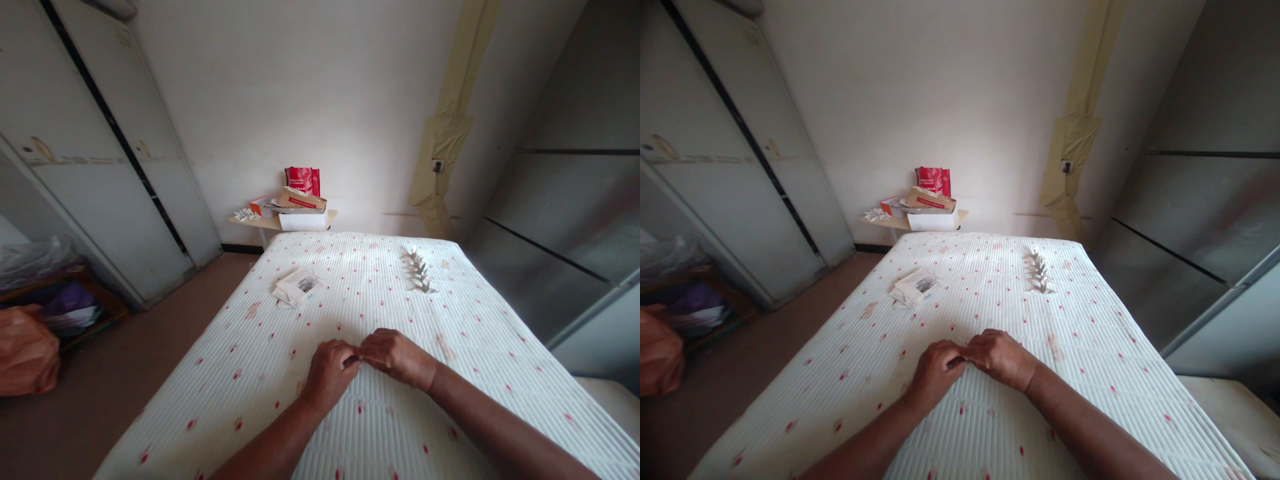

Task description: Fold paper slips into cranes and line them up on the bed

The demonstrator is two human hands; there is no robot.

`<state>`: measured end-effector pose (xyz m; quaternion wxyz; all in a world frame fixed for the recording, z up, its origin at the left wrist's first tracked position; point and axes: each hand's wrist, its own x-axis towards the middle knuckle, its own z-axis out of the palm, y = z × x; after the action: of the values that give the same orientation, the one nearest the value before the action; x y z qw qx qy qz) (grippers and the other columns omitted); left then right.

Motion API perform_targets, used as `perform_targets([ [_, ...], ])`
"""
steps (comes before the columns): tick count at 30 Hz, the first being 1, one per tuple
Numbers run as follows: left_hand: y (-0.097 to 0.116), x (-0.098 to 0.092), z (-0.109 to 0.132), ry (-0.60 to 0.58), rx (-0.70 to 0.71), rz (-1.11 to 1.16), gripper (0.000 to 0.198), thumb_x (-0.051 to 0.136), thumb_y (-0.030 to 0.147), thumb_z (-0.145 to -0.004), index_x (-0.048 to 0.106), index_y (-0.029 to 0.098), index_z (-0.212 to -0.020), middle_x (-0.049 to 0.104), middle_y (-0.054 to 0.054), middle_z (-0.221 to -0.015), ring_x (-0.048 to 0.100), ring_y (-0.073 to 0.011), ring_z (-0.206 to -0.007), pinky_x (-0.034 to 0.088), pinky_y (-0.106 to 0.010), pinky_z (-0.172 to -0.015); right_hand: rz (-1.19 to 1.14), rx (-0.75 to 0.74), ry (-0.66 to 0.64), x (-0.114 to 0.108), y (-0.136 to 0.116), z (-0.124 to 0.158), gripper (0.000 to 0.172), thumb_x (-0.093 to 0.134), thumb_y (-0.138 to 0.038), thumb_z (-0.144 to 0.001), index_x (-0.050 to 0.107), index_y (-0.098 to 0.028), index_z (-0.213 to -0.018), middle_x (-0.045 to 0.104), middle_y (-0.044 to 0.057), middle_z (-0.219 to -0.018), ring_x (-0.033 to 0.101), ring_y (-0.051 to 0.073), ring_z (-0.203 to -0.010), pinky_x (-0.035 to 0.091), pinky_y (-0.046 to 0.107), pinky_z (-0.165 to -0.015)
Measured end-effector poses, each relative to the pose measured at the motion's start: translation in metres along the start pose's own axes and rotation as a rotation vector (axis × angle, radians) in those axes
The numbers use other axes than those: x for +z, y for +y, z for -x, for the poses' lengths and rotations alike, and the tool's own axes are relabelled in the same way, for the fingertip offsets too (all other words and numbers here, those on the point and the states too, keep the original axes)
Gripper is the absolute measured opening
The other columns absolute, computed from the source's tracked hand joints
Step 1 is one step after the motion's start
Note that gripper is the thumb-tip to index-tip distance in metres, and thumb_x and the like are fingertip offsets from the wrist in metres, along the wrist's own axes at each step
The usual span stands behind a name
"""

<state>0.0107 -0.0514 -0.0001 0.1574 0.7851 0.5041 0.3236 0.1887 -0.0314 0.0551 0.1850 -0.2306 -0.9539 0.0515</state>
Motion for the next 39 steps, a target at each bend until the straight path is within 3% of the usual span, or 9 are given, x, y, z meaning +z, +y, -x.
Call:
perform_targets([
  [9,-0.004,0.005,0.000,0.010,0.007,-0.011,0.007,0.062,0.013,-0.071,0.066,0.019,-0.070,0.066,0.000,-0.071,0.057,-0.0131,-0.069,0.037,-0.025,-0.066,0.084,-0.045,-0.016,0.006,0.003,-0.001,0.022,0.041,-0.022,-0.092,0.062,-0.016,-0.089,0.062,0.004,-0.069,0.055,0.012,-0.063,0.040,0.024,-0.066],
  [16,-0.004,0.003,-0.001,0.014,0.002,-0.011,0.006,0.062,0.014,-0.070,0.066,0.019,-0.070,0.066,0.000,-0.070,0.057,-0.0136,-0.069,0.038,-0.025,-0.066,0.015,-0.043,0.011,0.005,0.004,-0.001,0.022,0.040,-0.024,-0.093,0.061,-0.018,-0.097,0.063,0.004,-0.073,0.056,0.012,-0.066,0.042,0.024,-0.068],
  [24,-0.003,0.002,0.001,0.009,0.016,0.032,0.011,0.063,0.015,-0.070,0.067,0.021,-0.078,0.067,0.000,-0.076,0.059,-0.0144,-0.074,0.040,-0.026,-0.071,-0.110,0.054,0.048,-0.002,0.003,0.007,0.023,0.040,-0.019,-0.091,0.062,-0.018,-0.099,0.065,0.006,-0.083,0.058,0.014,-0.078,0.044,0.025,-0.071],
  [28,-0.002,0.000,0.000,-0.011,0.028,0.036,0.010,0.060,0.014,-0.072,0.067,0.020,-0.075,0.066,0.000,-0.072,0.059,-0.0137,-0.072,0.040,-0.025,-0.070,-0.125,0.013,0.062,0.001,0.005,0.007,0.025,0.042,-0.018,-0.091,0.062,-0.020,-0.105,0.065,0.007,-0.086,0.059,0.014,-0.080,0.044,0.024,-0.071],
  [39,-0.003,-0.001,-0.002,-0.034,0.010,0.030,0.007,0.060,0.014,-0.071,0.064,0.018,-0.065,0.061,0.000,-0.067,0.056,-0.0121,-0.067,0.039,-0.022,-0.064,-0.009,-0.099,-0.050,0.002,0.014,-0.001,0.022,0.043,-0.018,-0.090,0.060,-0.018,-0.105,0.066,0.005,-0.077,0.059,0.012,-0.069,0.042,0.025,-0.068],
])
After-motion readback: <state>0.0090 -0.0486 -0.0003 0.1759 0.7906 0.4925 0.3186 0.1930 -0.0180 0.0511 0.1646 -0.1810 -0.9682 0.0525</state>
